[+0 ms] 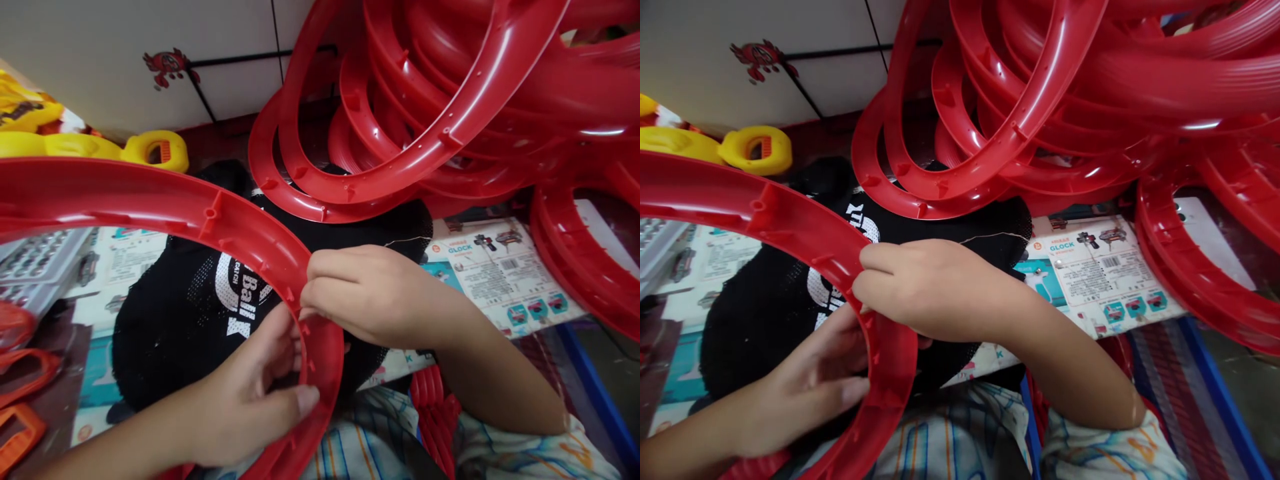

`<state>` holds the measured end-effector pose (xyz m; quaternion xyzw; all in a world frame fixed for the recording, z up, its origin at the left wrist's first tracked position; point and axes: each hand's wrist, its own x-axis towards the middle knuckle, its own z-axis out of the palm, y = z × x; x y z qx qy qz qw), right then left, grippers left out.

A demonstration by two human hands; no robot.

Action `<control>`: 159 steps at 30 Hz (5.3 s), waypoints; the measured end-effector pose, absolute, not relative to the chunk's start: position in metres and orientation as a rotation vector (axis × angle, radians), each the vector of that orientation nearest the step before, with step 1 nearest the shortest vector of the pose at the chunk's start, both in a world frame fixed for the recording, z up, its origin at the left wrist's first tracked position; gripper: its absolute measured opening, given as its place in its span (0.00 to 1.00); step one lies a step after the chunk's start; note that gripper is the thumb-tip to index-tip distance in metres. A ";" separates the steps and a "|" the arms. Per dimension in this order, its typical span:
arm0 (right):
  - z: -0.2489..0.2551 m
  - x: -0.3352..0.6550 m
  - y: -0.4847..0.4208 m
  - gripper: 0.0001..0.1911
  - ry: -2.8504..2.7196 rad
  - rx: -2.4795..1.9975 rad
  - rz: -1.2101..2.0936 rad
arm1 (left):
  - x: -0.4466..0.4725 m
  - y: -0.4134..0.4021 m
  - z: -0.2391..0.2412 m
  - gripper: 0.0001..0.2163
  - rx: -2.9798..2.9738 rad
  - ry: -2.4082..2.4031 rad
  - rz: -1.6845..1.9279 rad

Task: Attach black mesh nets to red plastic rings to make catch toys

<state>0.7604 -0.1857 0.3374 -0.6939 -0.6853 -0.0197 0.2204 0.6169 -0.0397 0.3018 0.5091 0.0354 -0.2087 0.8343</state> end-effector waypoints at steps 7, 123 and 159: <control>0.335 0.759 -0.184 0.12 -1.916 -1.933 -0.091 | 0.621 -0.045 0.295 0.13 1.107 0.243 -0.356; 0.350 0.755 -0.182 0.12 -2.098 -1.828 0.190 | 0.623 -0.044 0.287 0.15 1.229 0.147 -0.458; 0.339 0.755 -0.179 0.13 -1.936 -1.957 0.151 | 0.624 -0.038 0.285 0.15 1.222 0.133 -0.487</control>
